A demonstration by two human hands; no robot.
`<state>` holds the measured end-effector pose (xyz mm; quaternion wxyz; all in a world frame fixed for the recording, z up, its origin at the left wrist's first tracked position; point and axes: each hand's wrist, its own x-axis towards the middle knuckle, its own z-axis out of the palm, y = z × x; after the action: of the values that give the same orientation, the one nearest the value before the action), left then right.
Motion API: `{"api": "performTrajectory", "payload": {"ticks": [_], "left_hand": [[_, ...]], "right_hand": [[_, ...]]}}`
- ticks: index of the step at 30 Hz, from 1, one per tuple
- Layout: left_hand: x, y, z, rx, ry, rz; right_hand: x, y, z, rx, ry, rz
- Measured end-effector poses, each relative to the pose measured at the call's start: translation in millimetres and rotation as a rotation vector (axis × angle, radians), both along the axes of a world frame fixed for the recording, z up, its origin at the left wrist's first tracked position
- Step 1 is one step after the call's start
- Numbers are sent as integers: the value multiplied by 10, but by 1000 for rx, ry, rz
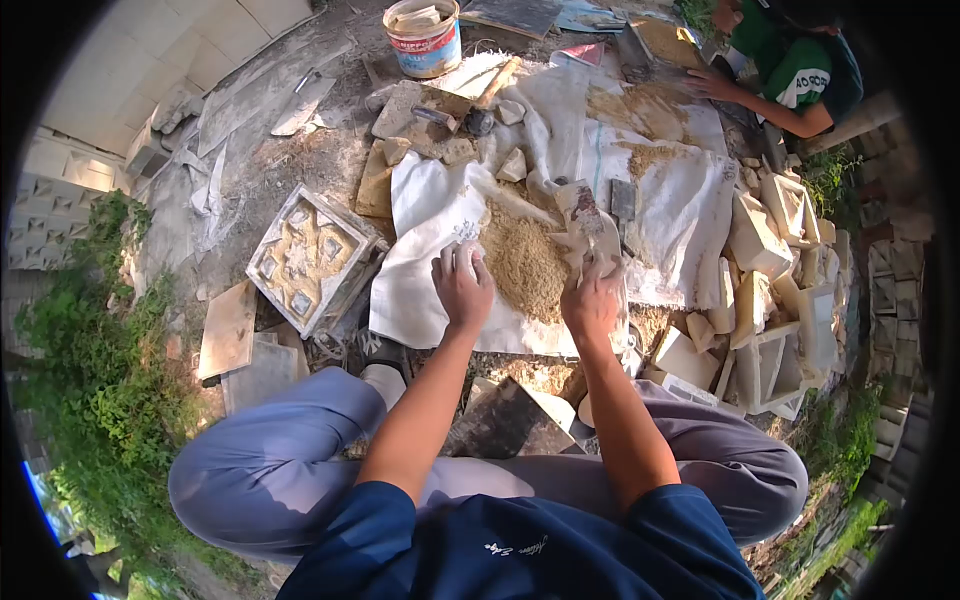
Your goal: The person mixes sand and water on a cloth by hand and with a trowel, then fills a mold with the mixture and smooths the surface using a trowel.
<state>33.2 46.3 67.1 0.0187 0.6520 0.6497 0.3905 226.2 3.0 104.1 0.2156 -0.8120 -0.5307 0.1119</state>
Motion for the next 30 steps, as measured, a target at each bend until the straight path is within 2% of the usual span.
{"api": "performTrajectory", "payload": {"ticks": [1,2,3,5,6,7,9,12,16,17,21,23,25,30], "left_hand": [[83,-12,-58,-75,-124,-117],[160,-5,-113,-117,-222,-173],[225,5,-212,-156,-323,-228],[310,-25,-440,-188,-432,-200],[338,-42,-558,-225,-524,-170],[347,-76,-660,-220,-530,-167],[330,-146,-848,-365,-281,-151],[415,-140,-1054,-392,-341,-146],[513,-57,-1093,-432,-362,-148],[524,-26,-1096,-433,-363,-144],[549,53,-1004,-342,-416,-155],[536,76,-1004,-311,-430,-157],[516,105,-1057,-310,-705,-112],[474,125,-1013,-328,-764,-76]], "right_hand": [[-9,-53,-4,34,-46,39],[-2,-85,-60,-175,-18,48],[7,-156,-226,-179,4,59],[-5,-256,-260,-375,87,81],[-39,-310,-286,-377,77,76],[-62,-372,-371,-380,73,71],[-116,-400,-456,-382,73,67],[-239,-396,-409,-414,187,69],[-309,-353,-565,-316,185,91],[-310,-332,-565,-292,264,108],[-443,-248,-588,-186,420,129],[-515,-216,-598,-228,476,143],[-609,-219,-670,-157,544,117],[-557,-239,-743,-166,686,99]]}}
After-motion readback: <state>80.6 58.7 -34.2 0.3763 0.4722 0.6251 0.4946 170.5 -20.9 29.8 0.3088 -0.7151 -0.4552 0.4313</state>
